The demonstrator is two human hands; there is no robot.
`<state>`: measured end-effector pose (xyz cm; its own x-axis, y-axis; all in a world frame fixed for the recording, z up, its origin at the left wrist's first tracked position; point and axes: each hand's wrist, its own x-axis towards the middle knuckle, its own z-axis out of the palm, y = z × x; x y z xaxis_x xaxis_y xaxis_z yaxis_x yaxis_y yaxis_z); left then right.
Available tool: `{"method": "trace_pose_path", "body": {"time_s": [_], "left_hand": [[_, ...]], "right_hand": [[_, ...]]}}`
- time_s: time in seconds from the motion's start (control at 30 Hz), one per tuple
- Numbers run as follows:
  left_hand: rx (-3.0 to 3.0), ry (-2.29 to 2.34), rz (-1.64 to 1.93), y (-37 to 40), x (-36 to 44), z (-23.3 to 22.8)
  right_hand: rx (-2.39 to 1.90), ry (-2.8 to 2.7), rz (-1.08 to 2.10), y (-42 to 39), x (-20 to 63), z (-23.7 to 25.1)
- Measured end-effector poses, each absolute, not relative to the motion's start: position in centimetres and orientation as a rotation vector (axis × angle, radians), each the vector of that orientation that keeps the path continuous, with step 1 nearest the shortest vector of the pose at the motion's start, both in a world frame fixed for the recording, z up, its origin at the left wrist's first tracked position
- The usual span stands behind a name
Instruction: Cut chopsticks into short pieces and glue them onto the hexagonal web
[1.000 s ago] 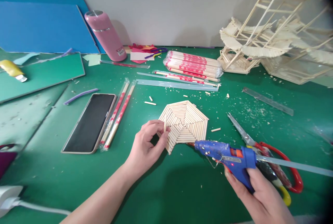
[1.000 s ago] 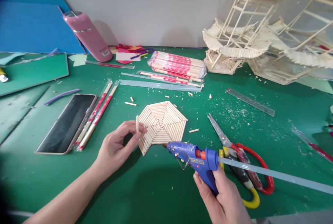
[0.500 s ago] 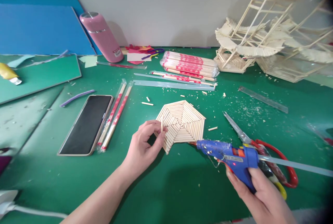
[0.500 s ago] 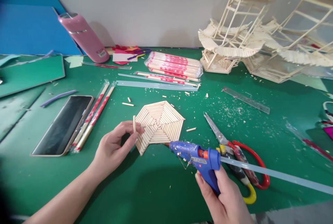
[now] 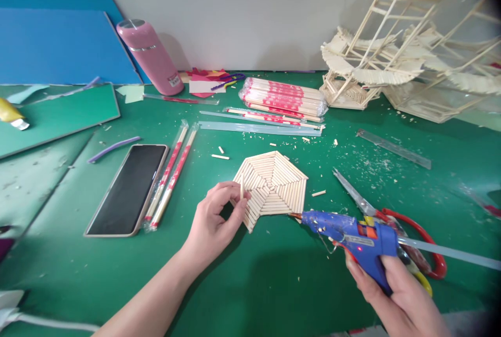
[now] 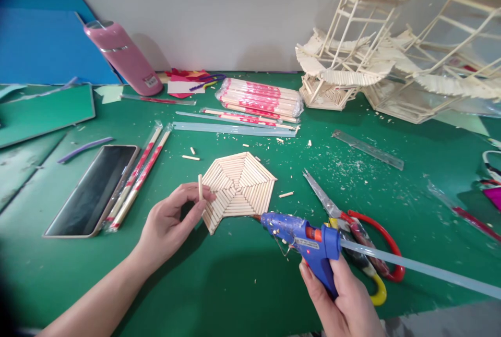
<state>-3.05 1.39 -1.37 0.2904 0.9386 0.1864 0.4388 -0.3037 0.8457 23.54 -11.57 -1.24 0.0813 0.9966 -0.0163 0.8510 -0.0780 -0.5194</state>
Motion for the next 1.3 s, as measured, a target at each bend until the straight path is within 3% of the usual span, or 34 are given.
{"method": "trace_pose_path", "body": {"time_s": [0.27, 0.7, 1.0, 1.3], "left_hand": [[1.877, 1.250, 0.926, 1.31, -3.17, -1.33], [1.879, 1.231, 0.922, 1.28, -3.12, -1.42], [1.871, 1.239, 0.918, 1.29, -3.11, -1.25], [1.869, 1.244, 0.915, 1.29, -3.14, -1.28]], "right_hand": [[-2.003, -1.845, 0.335, -10.94, 23.09, -0.71], [-2.025, -1.783, 0.397, -11.20, 23.35, -0.54], [-2.068, -1.617, 0.610, -11.31, 23.40, -0.97], [-2.057, -1.747, 0.505, -11.68, 23.80, -0.78]]}}
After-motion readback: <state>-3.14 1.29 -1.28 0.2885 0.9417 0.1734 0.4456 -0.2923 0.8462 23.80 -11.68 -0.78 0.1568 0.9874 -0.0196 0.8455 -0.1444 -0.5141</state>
